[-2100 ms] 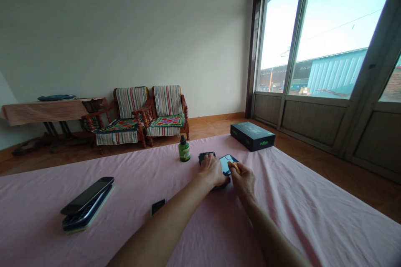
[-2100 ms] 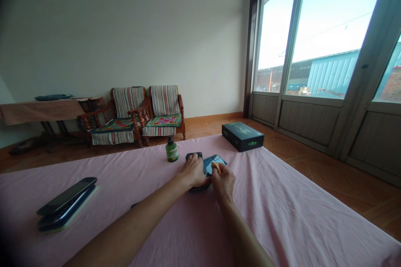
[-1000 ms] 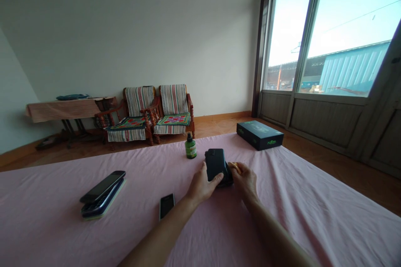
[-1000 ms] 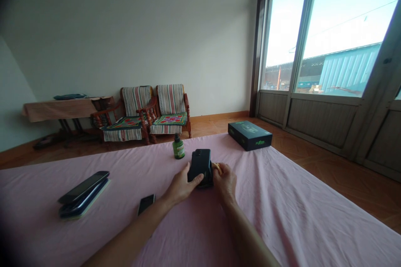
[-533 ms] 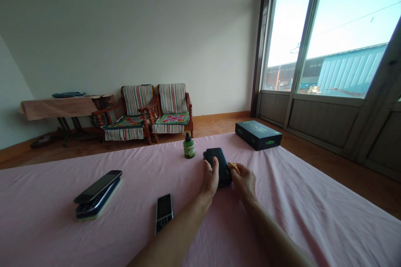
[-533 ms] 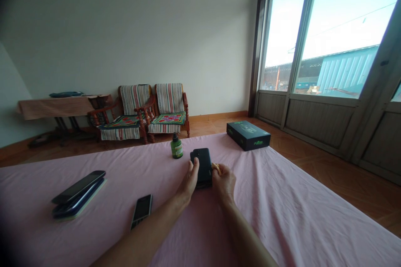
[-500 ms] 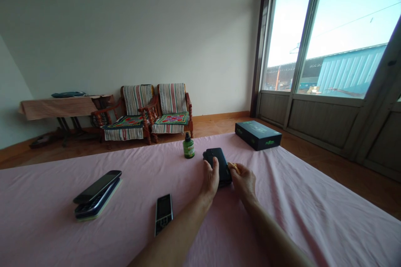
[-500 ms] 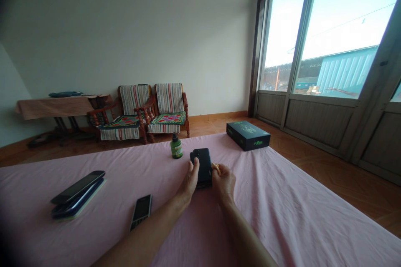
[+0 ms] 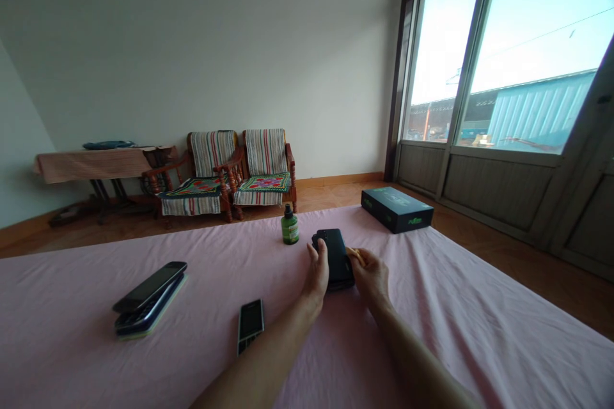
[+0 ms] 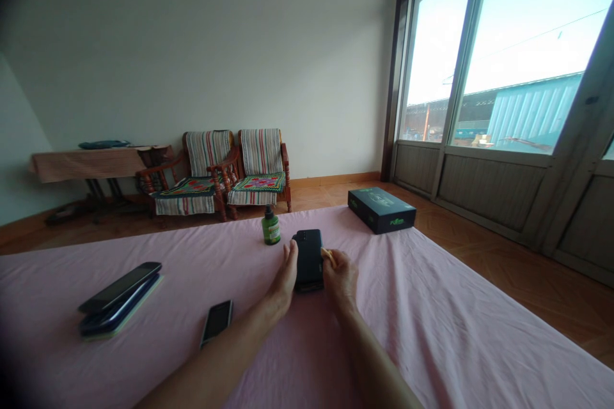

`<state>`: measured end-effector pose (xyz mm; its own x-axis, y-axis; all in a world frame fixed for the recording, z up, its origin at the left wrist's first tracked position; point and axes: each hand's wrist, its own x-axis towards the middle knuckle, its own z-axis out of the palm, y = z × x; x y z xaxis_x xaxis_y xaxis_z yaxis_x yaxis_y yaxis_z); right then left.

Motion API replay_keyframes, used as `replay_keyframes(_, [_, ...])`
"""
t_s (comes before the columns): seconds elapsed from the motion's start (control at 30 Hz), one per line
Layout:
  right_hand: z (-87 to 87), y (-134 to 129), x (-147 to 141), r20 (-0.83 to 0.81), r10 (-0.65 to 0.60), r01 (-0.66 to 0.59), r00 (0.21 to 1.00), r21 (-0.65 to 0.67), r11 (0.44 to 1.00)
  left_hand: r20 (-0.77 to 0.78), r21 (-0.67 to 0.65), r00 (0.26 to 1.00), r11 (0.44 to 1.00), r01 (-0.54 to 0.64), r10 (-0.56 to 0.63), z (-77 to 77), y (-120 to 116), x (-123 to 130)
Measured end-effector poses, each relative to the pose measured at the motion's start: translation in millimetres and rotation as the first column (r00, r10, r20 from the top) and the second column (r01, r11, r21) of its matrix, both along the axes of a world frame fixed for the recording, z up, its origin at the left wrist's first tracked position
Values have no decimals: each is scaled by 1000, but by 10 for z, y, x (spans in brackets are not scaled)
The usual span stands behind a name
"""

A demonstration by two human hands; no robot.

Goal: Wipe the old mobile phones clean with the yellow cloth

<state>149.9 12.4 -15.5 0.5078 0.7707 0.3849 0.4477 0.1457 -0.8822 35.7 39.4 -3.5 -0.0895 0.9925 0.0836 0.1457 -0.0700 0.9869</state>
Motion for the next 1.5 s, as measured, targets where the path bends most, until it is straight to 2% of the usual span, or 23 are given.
replay_keyframes(0.3, [-27, 27, 43, 11, 4, -4, 1000, 32, 999, -159, 76, 987, 997, 6, 6, 42, -97, 105])
replay_keyframes(0.4, [-15, -24, 61, 22, -46, 45, 999, 42, 998, -237, 130, 970, 989, 77, -45, 94, -217, -33])
replay_keyframes(0.5, [6, -97, 86, 27, -105, 103, 994, 70, 992, -341, 228, 936, 958, 173, -88, 158, -385, -485])
replay_keyframes(0.57, [28, -143, 91, 30, -127, 124, 991, 100, 987, -418, 257, 902, 939, 227, -103, 192, -493, -932])
replay_keyframes(0.63, [58, -181, 67, 44, -132, 125, 990, 136, 983, -493, 227, 860, 935, 273, -132, 207, -583, -1409])
replay_keyframes(0.73, [111, -242, -64, 108, -67, 45, 992, 189, 981, -576, 127, 793, 936, 328, -200, 186, -691, -1989])
replay_keyframes(0.83, [155, -339, -341, 218, 97, -141, 971, 196, 970, -630, 70, 734, 923, 377, -252, 132, -773, -2260])
replay_keyframes(0.9, [164, -426, -596, 305, 246, -304, 920, 161, 939, -653, 55, 708, 915, 401, -271, 94, -809, -2290])
replay_keyframes(0.97, [148, -507, -871, 388, 395, -463, 833, 99, 881, -691, 42, 666, 904, 425, -281, 58, -826, -2261])
replay_keyframes(1.03, [110, -548, -1124, 440, 489, -559, 753, 36, 828, -750, 31, 602, 894, 447, -275, 21, -831, -2225])
replay_keyframes(1.1, [65, -526, -1319, 474, 532, -600, 702, -8, 800, -779, 40, 573, 893, 449, -254, -11, -832, -2208])
replay_keyframes(1.17, [33, -445, -1440, 497, 550, -615, 672, -40, 788, -774, 51, 583, 894, 444, -246, -31, -836, -2211])
replay_keyframes(1.33, [48, -249, -1530, 542, 565, -625, 622, -91, 775, -740, 38, 613, 892, 451, -279, -29, -855, -2240])
replay_keyframes(1.4, [57, -282, -1533, 558, 586, -646, 587, -112, 755, -740, 36, 610, 888, 458, -284, -28, -857, -2241])
replay_keyframes(1.5, [40, -471, -1507, 571, 618, -670, 540, -153, 727, -730, 79, 626, 875, 478, -276, -48, -852, -2231])
